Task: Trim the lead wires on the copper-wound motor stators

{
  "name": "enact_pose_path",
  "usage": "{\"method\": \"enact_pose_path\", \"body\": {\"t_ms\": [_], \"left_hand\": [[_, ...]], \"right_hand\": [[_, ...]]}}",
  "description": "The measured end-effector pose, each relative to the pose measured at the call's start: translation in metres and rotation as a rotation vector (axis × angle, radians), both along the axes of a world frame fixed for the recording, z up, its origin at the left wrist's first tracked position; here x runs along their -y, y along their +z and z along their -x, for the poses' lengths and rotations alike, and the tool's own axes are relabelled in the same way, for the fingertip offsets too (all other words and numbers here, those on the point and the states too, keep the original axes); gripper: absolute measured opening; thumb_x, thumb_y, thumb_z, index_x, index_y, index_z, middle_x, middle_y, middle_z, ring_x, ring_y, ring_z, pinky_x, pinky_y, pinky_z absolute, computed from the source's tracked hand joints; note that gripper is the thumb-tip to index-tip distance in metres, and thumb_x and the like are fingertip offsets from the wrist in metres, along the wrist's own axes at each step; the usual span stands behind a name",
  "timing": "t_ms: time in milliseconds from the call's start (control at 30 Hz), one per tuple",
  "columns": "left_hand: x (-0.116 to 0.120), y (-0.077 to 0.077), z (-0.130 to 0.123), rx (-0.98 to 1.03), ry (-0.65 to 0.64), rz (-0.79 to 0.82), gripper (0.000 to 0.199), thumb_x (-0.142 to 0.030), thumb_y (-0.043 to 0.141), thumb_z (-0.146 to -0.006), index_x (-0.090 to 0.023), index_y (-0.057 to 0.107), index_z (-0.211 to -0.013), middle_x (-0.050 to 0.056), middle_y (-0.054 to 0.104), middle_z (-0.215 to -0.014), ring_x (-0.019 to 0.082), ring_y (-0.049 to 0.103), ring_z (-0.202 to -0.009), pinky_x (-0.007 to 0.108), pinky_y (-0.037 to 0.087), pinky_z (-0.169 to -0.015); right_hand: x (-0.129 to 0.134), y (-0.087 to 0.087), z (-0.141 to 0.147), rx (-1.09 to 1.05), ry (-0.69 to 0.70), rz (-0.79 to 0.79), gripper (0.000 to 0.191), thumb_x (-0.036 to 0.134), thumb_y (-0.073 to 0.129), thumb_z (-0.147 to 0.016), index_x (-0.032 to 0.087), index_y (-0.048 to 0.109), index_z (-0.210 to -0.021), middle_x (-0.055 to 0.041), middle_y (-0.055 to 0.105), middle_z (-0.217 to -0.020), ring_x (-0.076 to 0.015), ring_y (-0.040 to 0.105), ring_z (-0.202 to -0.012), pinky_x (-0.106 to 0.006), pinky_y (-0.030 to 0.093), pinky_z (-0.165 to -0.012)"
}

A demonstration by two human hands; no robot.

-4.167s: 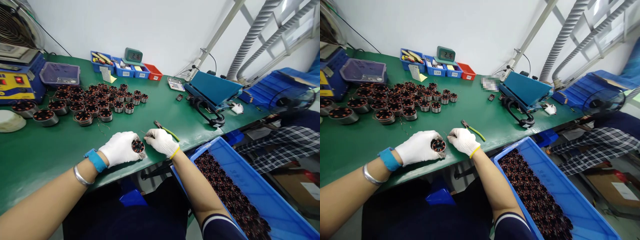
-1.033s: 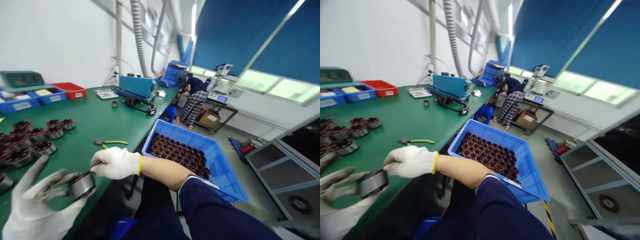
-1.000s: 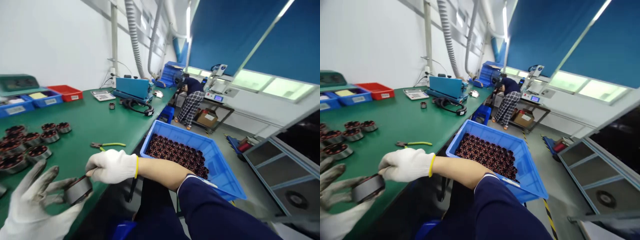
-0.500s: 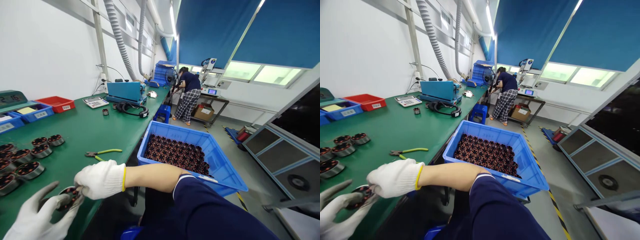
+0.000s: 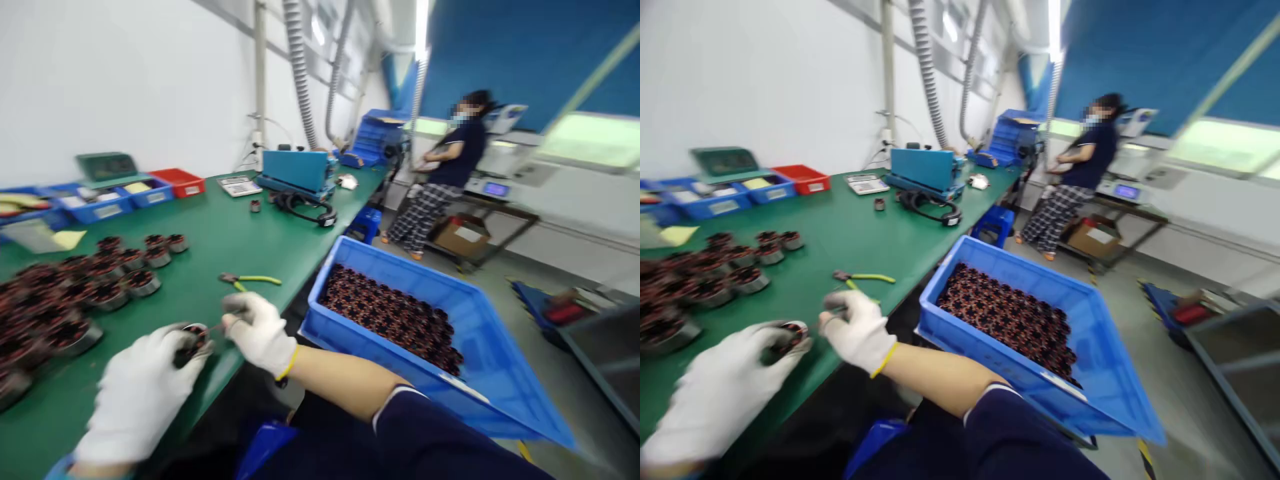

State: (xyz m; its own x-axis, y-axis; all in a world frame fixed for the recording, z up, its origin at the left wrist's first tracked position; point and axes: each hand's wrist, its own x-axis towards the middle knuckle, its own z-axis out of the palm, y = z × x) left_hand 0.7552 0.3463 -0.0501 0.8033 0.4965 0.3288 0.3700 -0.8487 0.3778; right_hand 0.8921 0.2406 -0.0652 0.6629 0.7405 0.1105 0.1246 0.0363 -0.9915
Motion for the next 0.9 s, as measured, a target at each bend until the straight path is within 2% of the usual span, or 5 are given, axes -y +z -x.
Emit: {"method": "enact_pose_path", "body": {"t_ms": [100,167,433,633,900], "left_hand": [[0.012,0.013,-0.009,-0.140,0.013,-0.061,0.022,-0.038,0.051,-0.082,-0.020,0.064,-0.080,0.010,0.069,-0.100,0.030,0.063,-0.092,0.041,0.047,-0.079],[0.009,0.014,-0.011,-0.228,0.050,-0.031,0.022,-0.039,0.052,-0.082,-0.020,0.063,-0.080,0.009,0.069,-0.095,0.028,0.063,-0.090,0.038,0.048,-0.079],[0.001,0.006,-0.005,-0.172,-0.025,0.137,0.020,-0.032,0.053,-0.081,-0.020,0.063,-0.094,0.009,0.057,-0.122,0.023,0.062,-0.094,0.036,0.049,-0.081],[-0.003,0.012,-0.007,-0.179,-0.092,0.116,0.017,-0.029,0.056,-0.078,-0.019,0.064,-0.090,0.007,0.065,-0.107,0.024,0.060,-0.097,0.038,0.046,-0.087],[-0.006,0.013,-0.007,-0.172,-0.104,0.147,0.015,-0.029,0.056,-0.078,-0.019,0.063,-0.086,0.008,0.066,-0.102,0.025,0.060,-0.093,0.039,0.046,-0.084]], "right_hand": [[0.020,0.008,-0.008,0.452,-0.213,-0.117,0.029,0.028,0.058,-0.076,0.018,0.058,-0.103,-0.0126,0.058,-0.120,-0.0221,0.056,-0.113,-0.038,0.045,-0.101],[0.025,0.010,-0.018,0.578,-0.256,-0.139,0.028,0.025,0.054,-0.079,0.018,0.056,-0.106,-0.0138,0.056,-0.120,-0.0228,0.054,-0.115,-0.041,0.043,-0.102],[-0.001,0.022,-0.031,1.104,0.470,-0.038,0.032,0.013,0.048,-0.078,0.017,0.058,-0.108,-0.0105,0.061,-0.115,-0.0210,0.055,-0.111,-0.037,0.043,-0.098],[-0.005,0.037,-0.036,1.204,0.551,0.524,0.026,0.036,0.049,-0.090,0.017,0.065,-0.097,-0.0068,0.065,-0.094,-0.0176,0.062,-0.079,-0.029,0.045,-0.071],[-0.005,0.040,-0.038,1.368,0.615,0.430,0.043,0.034,0.044,-0.092,0.016,0.052,-0.130,-0.0146,0.052,-0.136,-0.0239,0.062,-0.106,-0.035,0.050,-0.085]]}}
